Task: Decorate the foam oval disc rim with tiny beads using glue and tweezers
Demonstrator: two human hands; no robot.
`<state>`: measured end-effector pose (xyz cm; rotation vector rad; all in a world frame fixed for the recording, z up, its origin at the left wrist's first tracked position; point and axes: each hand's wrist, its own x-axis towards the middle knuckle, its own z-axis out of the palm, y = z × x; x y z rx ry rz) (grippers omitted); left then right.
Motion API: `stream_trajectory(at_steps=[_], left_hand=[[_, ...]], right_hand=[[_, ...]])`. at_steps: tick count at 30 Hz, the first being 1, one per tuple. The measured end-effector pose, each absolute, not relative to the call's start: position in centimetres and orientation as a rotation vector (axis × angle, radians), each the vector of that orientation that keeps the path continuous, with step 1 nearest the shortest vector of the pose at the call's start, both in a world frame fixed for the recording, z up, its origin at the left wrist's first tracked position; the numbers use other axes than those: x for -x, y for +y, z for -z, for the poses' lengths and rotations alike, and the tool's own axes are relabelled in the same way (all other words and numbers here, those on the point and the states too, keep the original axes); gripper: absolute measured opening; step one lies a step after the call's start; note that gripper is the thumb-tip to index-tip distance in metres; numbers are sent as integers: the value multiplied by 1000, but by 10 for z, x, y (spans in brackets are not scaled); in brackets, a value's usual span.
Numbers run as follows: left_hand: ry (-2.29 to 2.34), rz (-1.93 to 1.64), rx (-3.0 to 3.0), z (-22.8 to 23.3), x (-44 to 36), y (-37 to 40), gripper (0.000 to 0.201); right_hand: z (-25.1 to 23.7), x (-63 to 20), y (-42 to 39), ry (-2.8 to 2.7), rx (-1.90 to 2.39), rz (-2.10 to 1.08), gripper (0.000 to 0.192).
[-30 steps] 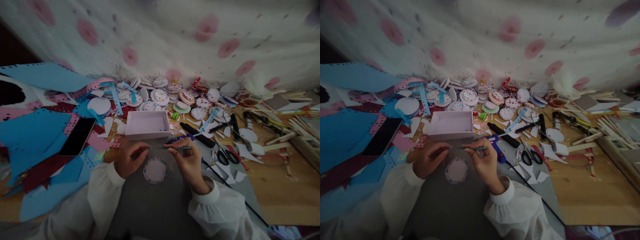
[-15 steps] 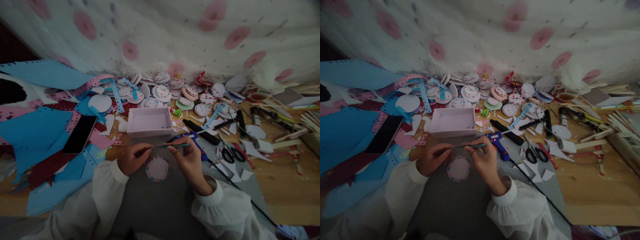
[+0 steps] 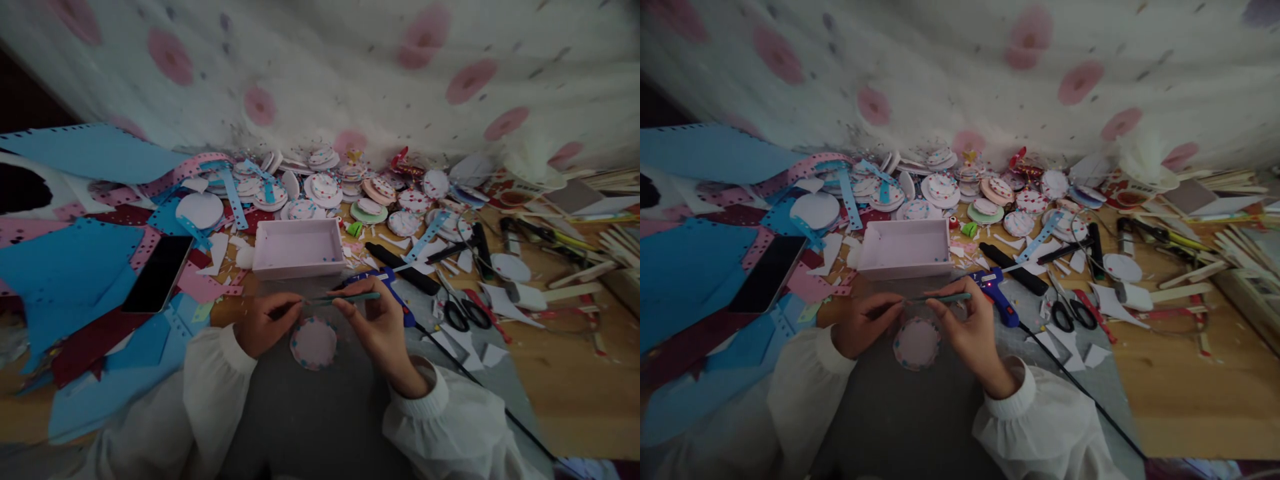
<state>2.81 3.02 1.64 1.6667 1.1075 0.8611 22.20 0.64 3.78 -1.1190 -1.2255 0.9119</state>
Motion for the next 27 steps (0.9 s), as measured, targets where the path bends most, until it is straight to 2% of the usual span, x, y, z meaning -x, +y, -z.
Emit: stream_trajectory(at_steps=[18,27], left_hand=[[1116,-764,-1760,-30,-28,30,19],[1102,-831,-1528,-16,-22,35,18]], right_hand=[[-35,-229,1,-1432,1100,-743,9],[-40,-235,7,-1062,1048,-808,13]])
